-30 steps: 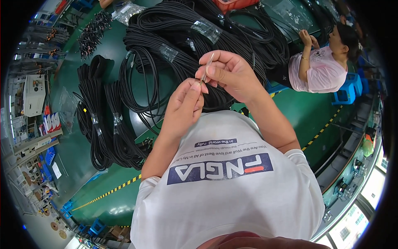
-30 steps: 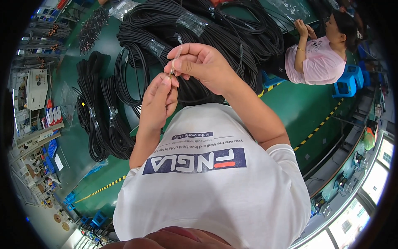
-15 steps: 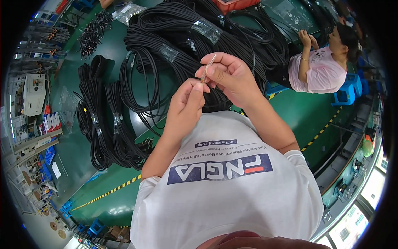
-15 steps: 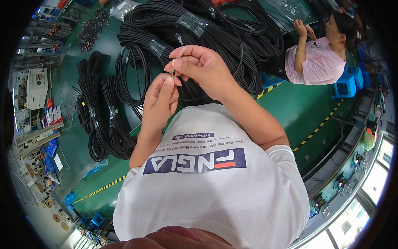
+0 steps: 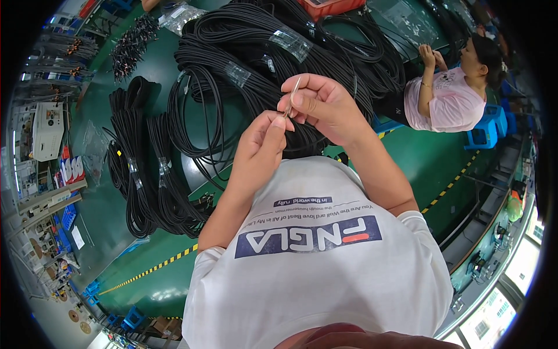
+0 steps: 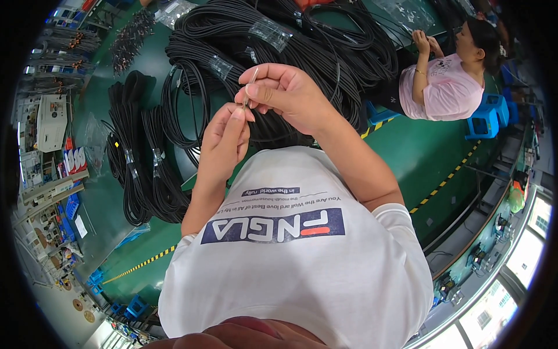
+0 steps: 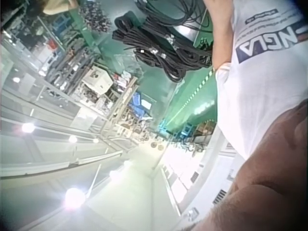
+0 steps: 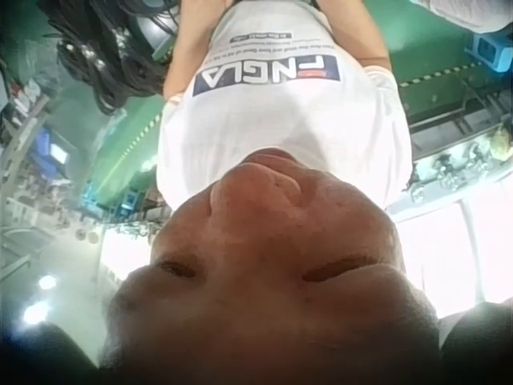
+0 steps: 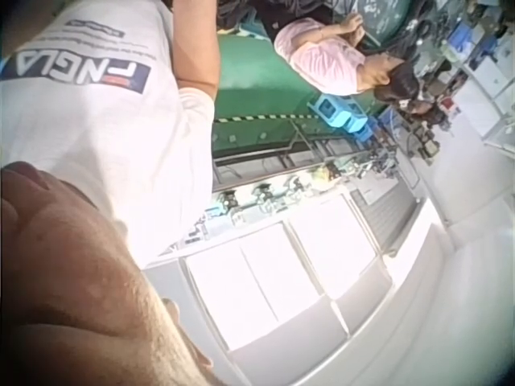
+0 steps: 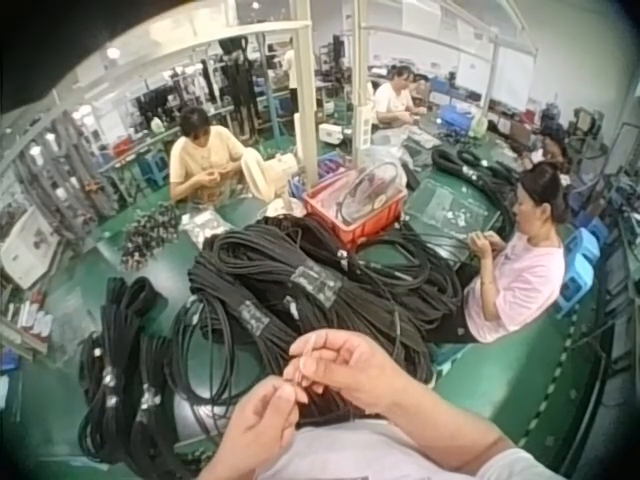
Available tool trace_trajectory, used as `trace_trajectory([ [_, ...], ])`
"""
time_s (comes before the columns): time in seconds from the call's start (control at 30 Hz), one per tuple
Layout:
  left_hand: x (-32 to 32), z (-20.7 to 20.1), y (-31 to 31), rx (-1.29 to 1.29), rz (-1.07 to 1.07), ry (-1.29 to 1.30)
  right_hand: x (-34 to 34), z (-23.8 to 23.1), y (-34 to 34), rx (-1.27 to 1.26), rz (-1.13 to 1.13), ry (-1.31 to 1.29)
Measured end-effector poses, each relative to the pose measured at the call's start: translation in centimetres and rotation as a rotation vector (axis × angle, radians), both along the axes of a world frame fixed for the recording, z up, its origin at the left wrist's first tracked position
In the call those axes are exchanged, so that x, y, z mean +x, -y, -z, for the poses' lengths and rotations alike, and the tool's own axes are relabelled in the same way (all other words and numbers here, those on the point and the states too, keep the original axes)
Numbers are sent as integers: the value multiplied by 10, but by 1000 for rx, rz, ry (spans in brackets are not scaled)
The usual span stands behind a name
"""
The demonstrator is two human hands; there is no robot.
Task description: The person assembles wire harnesses by attaching connectors and sleeves to the ends of black cables by hand.
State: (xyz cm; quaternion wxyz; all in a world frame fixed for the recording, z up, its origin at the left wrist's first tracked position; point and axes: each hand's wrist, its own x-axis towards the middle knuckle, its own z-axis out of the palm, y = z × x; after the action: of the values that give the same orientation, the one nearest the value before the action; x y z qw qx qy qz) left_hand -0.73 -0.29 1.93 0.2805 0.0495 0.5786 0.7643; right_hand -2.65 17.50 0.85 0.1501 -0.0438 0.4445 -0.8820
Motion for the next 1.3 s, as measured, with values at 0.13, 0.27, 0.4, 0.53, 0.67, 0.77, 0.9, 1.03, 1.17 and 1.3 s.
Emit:
trace_trajectory([
  [0.13, -2, -1, 0, 0, -7, 9, -2, 1, 1, -22, 28, 24],
  [0.27, -3, -3, 0, -4, -7, -5, -3, 0, 1, -18, 24, 22],
  [0.4, 0, 2, 0, -76, -43, -61, 0, -4, 3, 106, 41, -55],
  [0.53, 1, 2, 3, -9, 22, -9, 8, -2, 3, 169, 95, -159],
  [0.67, 2, -1, -1, -82, -9, -81, 12, -4, -1, 271, 96, -220],
  [0.77, -1, 4, 1, -29, 70, -65, 15, -7, 1, 316, 80, -265],
  [0.9, -3, 4, 1, -6, 91, -39, 13, -8, -2, 291, 10, -256],
  [1.03, -4, 4, 1, 7, 126, 6, 16, -5, -1, 310, 12, -257],
  [1.17, -4, 4, 3, 36, 117, 7, 20, -8, 4, 400, 38, -284],
  [1.3, -5, 5, 1, 36, 138, 16, 24, 0, 5, 380, 102, -276],
])
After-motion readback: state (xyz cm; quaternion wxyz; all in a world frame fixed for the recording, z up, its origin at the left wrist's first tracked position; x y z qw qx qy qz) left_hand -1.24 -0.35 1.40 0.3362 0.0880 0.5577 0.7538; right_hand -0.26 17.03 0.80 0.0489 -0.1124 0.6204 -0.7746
